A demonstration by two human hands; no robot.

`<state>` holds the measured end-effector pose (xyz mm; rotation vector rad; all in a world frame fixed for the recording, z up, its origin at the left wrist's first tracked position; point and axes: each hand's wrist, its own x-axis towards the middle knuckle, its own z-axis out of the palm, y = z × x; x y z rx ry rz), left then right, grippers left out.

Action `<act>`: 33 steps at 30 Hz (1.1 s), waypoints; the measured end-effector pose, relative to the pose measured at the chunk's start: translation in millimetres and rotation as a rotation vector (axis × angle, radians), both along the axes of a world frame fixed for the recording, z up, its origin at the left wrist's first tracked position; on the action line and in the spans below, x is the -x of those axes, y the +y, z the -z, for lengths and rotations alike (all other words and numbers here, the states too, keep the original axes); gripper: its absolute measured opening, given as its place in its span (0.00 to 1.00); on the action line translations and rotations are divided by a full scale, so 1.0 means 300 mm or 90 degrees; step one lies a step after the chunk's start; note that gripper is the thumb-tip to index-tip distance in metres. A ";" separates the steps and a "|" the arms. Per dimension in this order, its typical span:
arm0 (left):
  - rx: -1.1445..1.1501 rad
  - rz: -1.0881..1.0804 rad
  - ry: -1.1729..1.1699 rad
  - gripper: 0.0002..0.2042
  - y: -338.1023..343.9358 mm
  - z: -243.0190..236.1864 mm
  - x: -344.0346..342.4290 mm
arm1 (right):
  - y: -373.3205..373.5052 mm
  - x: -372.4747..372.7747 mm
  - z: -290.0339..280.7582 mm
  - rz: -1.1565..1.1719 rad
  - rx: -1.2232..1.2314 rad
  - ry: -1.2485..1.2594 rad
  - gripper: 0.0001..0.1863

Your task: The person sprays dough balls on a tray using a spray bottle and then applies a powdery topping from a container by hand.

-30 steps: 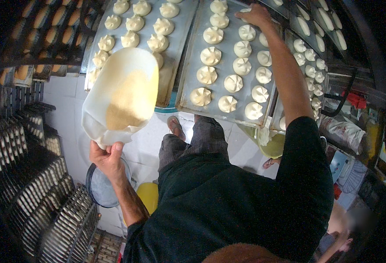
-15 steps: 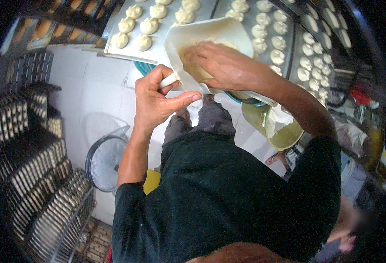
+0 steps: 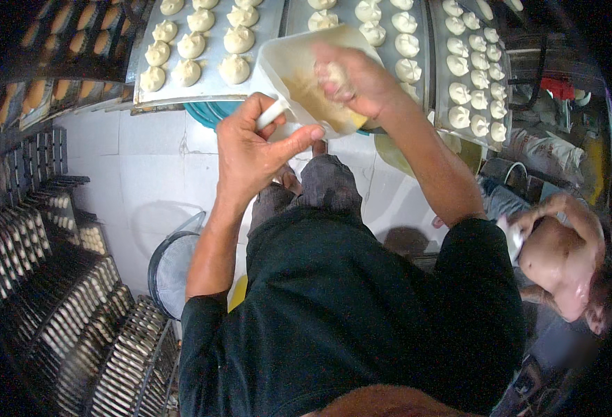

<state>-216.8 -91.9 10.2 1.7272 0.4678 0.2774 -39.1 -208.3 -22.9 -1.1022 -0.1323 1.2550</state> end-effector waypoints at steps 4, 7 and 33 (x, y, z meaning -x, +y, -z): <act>0.057 -0.054 -0.079 0.16 0.023 0.021 -0.004 | -0.076 -0.129 0.005 0.147 -0.253 0.220 0.17; 0.058 -0.111 -0.069 0.14 0.078 0.021 0.042 | -0.106 -0.163 -0.071 0.348 -0.205 0.169 0.20; 0.024 -0.292 -0.125 0.12 0.157 0.079 0.081 | -0.087 -0.330 0.219 0.622 -0.059 -0.067 0.20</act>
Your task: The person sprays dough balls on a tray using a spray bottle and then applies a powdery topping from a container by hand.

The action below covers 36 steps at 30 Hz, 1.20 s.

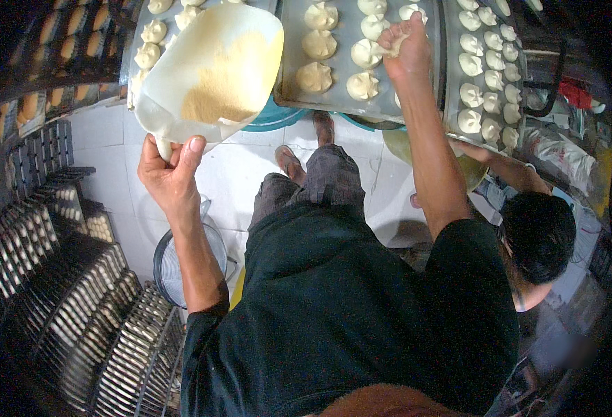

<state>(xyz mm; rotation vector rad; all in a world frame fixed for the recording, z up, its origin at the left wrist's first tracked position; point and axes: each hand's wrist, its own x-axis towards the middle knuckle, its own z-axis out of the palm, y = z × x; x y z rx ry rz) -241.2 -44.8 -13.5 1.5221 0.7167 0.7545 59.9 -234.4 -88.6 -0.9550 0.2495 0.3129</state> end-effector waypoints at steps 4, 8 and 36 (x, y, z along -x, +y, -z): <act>0.018 -0.017 -0.004 0.12 0.002 0.002 -0.018 | -0.038 -0.061 0.050 -0.067 0.006 -0.022 0.20; 0.037 -0.046 -0.006 0.13 0.000 0.004 -0.039 | -0.009 -0.110 0.007 -0.021 0.007 -0.046 0.20; 0.003 -0.135 -0.027 0.20 0.025 -0.021 -0.242 | 0.108 -0.505 0.072 -0.056 -0.012 -0.063 0.21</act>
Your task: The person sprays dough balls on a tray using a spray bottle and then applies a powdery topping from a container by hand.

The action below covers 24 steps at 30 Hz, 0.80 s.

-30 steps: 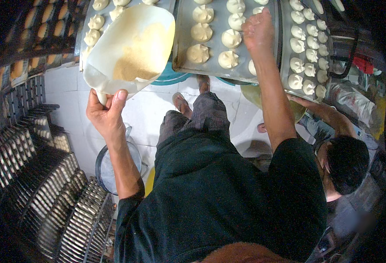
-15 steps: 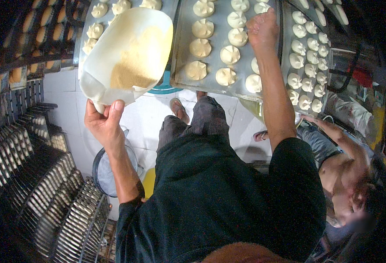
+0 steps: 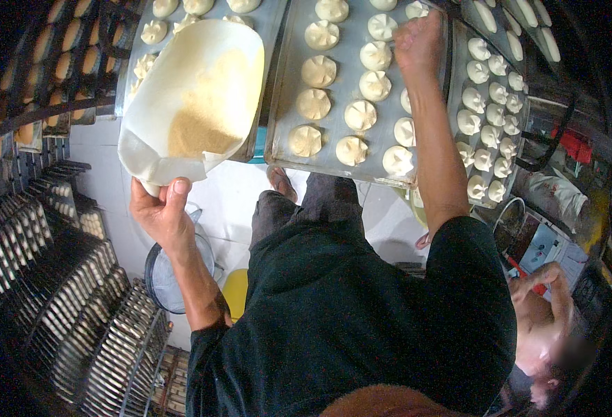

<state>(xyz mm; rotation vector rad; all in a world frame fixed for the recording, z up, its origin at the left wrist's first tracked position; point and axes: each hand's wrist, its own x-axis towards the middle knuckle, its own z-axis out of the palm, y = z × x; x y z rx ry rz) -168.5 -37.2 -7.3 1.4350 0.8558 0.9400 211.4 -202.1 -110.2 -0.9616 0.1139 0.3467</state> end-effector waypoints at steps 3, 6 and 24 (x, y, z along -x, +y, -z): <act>0.006 0.015 0.003 0.20 0.018 0.009 0.008 | 0.025 -0.055 -0.015 0.048 -0.033 -0.015 0.20; 0.005 0.030 0.005 0.21 0.028 0.011 0.001 | 0.074 -0.090 -0.017 0.104 -0.022 -0.050 0.20; -0.016 -0.010 0.039 0.20 -0.001 -0.004 -0.076 | 0.163 -0.361 0.023 -0.029 -0.209 0.023 0.21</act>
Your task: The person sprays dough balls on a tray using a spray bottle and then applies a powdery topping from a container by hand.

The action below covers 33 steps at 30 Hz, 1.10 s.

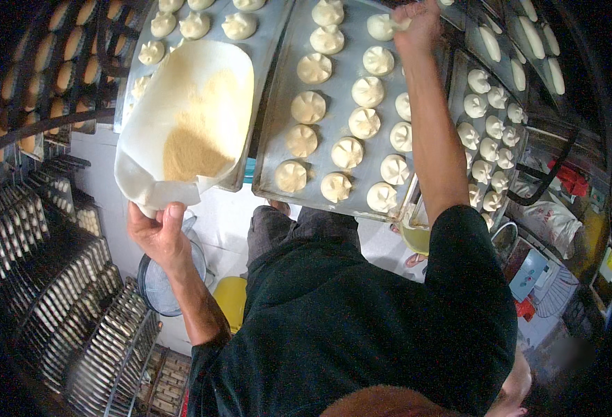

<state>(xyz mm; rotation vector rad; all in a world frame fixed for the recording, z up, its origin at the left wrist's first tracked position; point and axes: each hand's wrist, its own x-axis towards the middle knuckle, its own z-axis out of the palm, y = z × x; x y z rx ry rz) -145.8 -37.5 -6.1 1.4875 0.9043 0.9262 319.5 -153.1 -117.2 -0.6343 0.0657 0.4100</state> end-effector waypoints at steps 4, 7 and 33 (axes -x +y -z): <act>0.009 -0.005 -0.001 0.22 -0.014 0.010 -0.008 | -0.039 -0.036 0.011 0.003 0.045 0.015 0.20; 0.018 0.005 -0.001 0.22 -0.021 0.014 -0.010 | -0.097 -0.064 -0.002 0.106 0.174 -0.061 0.20; 0.104 0.405 0.000 0.21 -0.257 -0.069 0.084 | -0.230 0.973 -0.396 -0.515 0.616 -1.192 0.23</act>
